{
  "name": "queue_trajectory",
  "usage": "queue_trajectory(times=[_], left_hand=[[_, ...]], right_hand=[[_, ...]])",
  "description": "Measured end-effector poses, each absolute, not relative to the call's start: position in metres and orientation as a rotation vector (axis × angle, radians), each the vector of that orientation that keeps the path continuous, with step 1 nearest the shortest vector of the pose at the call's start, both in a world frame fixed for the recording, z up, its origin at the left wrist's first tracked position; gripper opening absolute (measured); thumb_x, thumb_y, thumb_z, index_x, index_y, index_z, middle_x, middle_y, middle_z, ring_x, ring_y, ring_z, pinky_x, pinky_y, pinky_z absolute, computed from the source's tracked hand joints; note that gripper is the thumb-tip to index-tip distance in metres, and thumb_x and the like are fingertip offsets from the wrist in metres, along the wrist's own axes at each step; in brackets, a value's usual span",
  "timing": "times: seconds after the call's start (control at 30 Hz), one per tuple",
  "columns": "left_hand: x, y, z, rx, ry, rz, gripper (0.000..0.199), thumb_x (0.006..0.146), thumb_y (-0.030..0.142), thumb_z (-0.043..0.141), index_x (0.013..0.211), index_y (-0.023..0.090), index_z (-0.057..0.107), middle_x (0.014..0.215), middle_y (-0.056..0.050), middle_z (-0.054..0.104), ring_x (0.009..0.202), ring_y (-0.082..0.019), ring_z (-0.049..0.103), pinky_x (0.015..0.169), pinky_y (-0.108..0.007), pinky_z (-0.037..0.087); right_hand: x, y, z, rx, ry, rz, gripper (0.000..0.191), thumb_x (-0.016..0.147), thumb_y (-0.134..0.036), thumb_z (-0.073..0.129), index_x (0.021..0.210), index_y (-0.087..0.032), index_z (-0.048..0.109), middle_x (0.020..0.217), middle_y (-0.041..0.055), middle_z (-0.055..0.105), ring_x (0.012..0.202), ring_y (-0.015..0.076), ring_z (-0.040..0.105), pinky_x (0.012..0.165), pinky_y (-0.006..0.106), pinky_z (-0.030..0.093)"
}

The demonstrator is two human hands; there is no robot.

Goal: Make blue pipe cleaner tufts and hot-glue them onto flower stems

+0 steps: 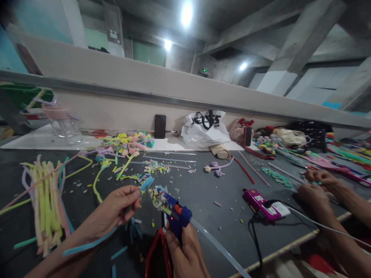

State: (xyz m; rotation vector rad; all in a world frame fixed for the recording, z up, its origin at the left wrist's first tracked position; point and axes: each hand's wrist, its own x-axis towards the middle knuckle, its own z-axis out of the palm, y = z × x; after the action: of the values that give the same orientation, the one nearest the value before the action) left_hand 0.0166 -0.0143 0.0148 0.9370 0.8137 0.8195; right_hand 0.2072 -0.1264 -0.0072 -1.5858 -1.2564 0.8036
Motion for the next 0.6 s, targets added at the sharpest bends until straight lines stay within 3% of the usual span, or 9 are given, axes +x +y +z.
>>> queue_trajectory(times=[0.33, 0.43, 0.6], left_hand=[[0.016, -0.015, 0.014, 0.942, 0.81, 0.809, 0.029, 0.075, 0.039, 0.061, 0.061, 0.015, 0.052, 0.052, 0.005, 0.05, 0.031, -0.001, 0.035, 0.029, -0.014, 0.02], [0.015, -0.015, 0.011, 0.965, 0.79, 0.8, 0.03, 0.076, 0.04, 0.059, 0.061, 0.015, 0.053, 0.048, 0.005, 0.048, 0.03, -0.002, 0.035, 0.029, -0.014, 0.019], [0.016, -0.015, 0.014, 0.955, 0.806, 0.805, 0.03, 0.073, 0.04, 0.062, 0.06, 0.015, 0.053, 0.05, 0.005, 0.051, 0.03, -0.002, 0.035, 0.029, -0.014, 0.018]], right_hand=[[0.2, -0.126, 0.002, -1.576, -1.134, 0.781, 0.037, 0.071, -0.049, 0.063, 0.097, -0.023, 0.07, 0.102, 0.0074, 0.066, 0.104, 0.0295, 0.054, 0.096, 0.038, 0.039], [0.202, -0.125, 0.003, -1.595, -1.129, 0.758, 0.034, 0.071, -0.05, 0.063, 0.09, -0.023, 0.071, 0.096, 0.0073, 0.067, 0.101, 0.0291, 0.055, 0.097, 0.039, 0.038], [0.202, -0.125, -0.002, -1.595, -1.142, 0.79, 0.038, 0.071, -0.051, 0.062, 0.096, -0.022, 0.069, 0.101, 0.008, 0.065, 0.104, 0.0304, 0.051, 0.099, 0.043, 0.034]])
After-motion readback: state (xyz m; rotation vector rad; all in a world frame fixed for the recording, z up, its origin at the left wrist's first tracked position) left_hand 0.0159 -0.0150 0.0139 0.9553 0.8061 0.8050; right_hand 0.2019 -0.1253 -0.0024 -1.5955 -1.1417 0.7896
